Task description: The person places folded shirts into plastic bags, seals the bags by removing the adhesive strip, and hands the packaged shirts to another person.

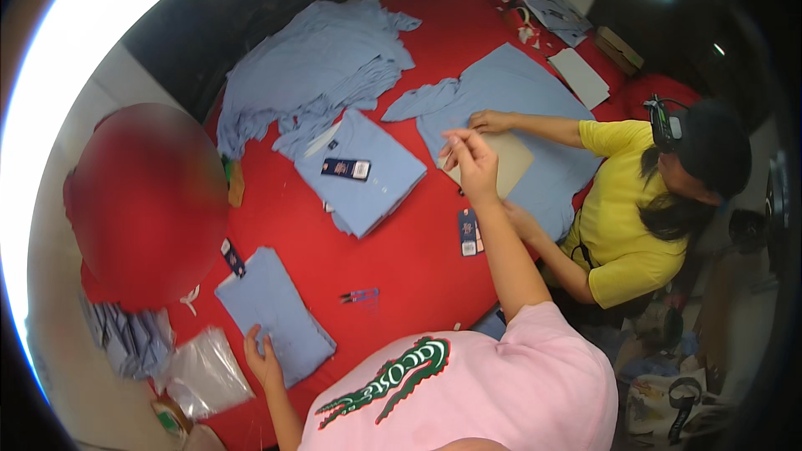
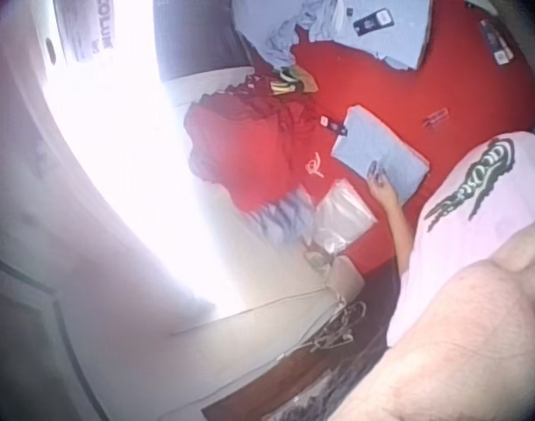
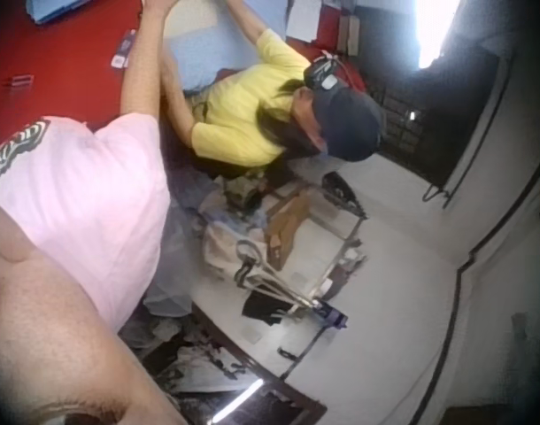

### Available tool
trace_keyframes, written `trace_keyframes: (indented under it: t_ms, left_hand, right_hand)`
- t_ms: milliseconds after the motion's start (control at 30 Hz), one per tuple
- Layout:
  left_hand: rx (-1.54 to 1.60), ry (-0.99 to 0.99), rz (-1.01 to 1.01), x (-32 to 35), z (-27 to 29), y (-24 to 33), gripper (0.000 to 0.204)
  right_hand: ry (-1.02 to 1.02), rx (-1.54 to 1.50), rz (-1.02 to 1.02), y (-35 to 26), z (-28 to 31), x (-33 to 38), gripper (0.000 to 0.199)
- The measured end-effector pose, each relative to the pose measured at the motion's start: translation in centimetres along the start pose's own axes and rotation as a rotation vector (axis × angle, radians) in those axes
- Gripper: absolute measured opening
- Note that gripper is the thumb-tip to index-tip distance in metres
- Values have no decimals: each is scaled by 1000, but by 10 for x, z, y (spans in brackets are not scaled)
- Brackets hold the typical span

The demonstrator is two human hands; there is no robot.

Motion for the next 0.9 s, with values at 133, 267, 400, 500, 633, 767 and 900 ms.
trace_keyframes:
  t_ms: [133, 267, 400, 500, 633, 767, 900]
  left_hand:
    - [-249, 90, -87, 4, 12, -52, 60]
    - [-17, 190, 74, 13, 2, -83, 76]
    - [318, 264, 290, 38, -14, -95, 66]
    - [506, 301, 407, 40, -17, -107, 62]
    - [643, 243, 484, 30, -1, -106, 57]
    - [932, -15, 772, 6, 25, -93, 49]
    - [867, -149, 694, 10, 34, -86, 46]
  right_hand:
    - [-231, -169, -174, -5, -80, 110, 18]
    - [-808, 68, -483, 16, -144, 203, 30]
    - [-889, 221, -459, 44, -198, 274, 34]
    - [-875, 238, -534, 68, -236, 303, 39]
    - [-716, 217, -673, 71, -276, 316, 40]
    - [-522, 204, -659, 76, -311, 303, 33]
    - [-548, 351, -617, 74, -322, 298, 38]
Point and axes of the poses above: each hand's wrist, its own x-axis away from the middle knuckle, its own z-axis out of the back of the hand, y = z × x, the point moved 1 cm from there along -x, towards the middle knuckle, and after that the axes turned 8 degrees about x, right-handed, at the moved point
